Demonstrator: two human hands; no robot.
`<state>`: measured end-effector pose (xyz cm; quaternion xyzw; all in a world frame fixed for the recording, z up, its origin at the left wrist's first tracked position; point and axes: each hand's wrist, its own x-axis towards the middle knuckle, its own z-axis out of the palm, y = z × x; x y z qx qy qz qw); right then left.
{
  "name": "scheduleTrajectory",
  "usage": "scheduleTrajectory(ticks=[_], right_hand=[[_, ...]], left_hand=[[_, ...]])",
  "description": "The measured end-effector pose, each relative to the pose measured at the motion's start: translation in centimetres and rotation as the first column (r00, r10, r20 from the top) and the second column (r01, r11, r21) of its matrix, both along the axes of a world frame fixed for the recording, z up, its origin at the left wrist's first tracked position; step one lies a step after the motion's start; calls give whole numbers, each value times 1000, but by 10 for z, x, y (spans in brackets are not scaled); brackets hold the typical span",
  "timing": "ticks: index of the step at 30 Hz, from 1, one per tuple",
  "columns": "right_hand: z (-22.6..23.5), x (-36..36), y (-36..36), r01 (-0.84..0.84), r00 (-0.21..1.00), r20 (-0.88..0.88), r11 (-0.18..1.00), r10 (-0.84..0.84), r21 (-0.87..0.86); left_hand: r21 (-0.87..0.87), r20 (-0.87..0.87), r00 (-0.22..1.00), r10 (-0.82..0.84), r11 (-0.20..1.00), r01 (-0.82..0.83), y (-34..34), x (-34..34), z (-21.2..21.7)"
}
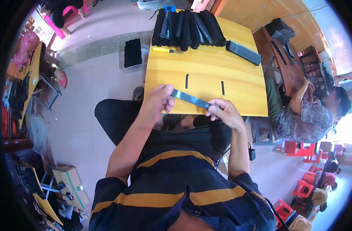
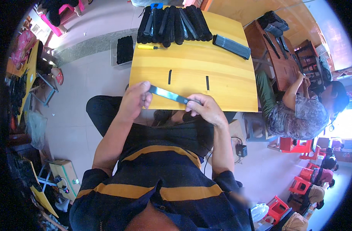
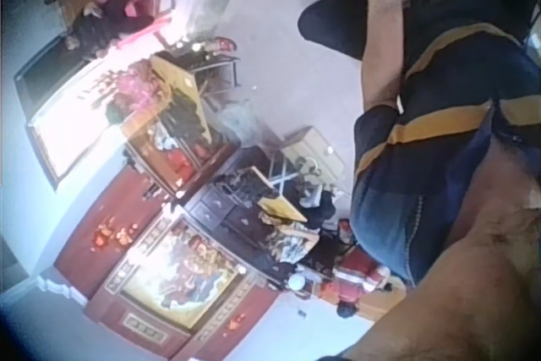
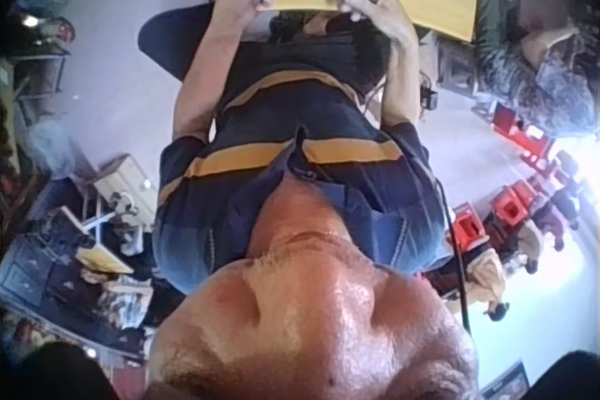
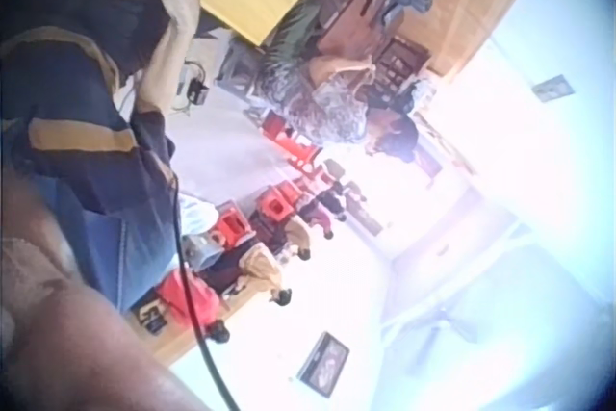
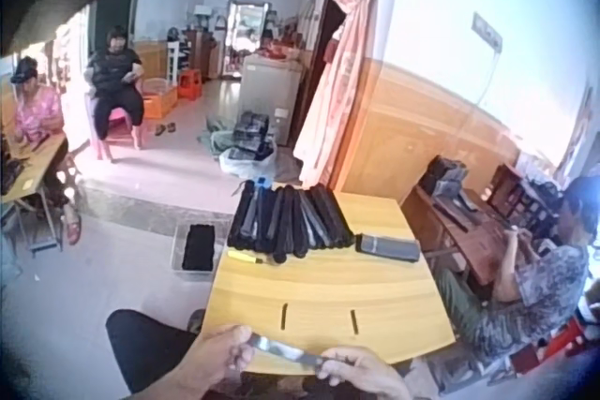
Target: Assembling and inspecting black textile straps using a metal jig for alignment.
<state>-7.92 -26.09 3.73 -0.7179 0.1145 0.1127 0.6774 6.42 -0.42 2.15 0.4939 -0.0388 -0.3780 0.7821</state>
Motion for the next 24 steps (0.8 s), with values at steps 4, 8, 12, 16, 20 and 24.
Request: scheduleTrajectory(ticks=[4, 8, 12, 16, 20, 24], right_hand=[[-11, -10, -15, 123, 992, -15, 992, -123, 34], [-21, -7, -21, 257, 961, 83, 964, -262, 64], [-14, 2, 0, 363, 884, 193, 886, -425, 290], [-21, 15, 21, 421, 782, 282, 804, -556, 420], [-24, 28, 39, 423, 793, 223, 776, -566, 467], [-11, 35, 54, 454, 765, 153, 691, -626, 562]], left_hand=[[29, 11, 998, 69, 997, -70, 7, 4, -4], [35, 18, 993, 119, 992, -119, 7, 6, -4], [-61, -40, 977, 208, 976, -210, 3, -1, -3], [-147, -101, 979, 177, 970, -191, -12, -26, -9], [-155, -208, 976, -66, 987, 33, -19, -65, -22], [-112, -246, 909, -336, 941, 318, -23, -96, -19]])
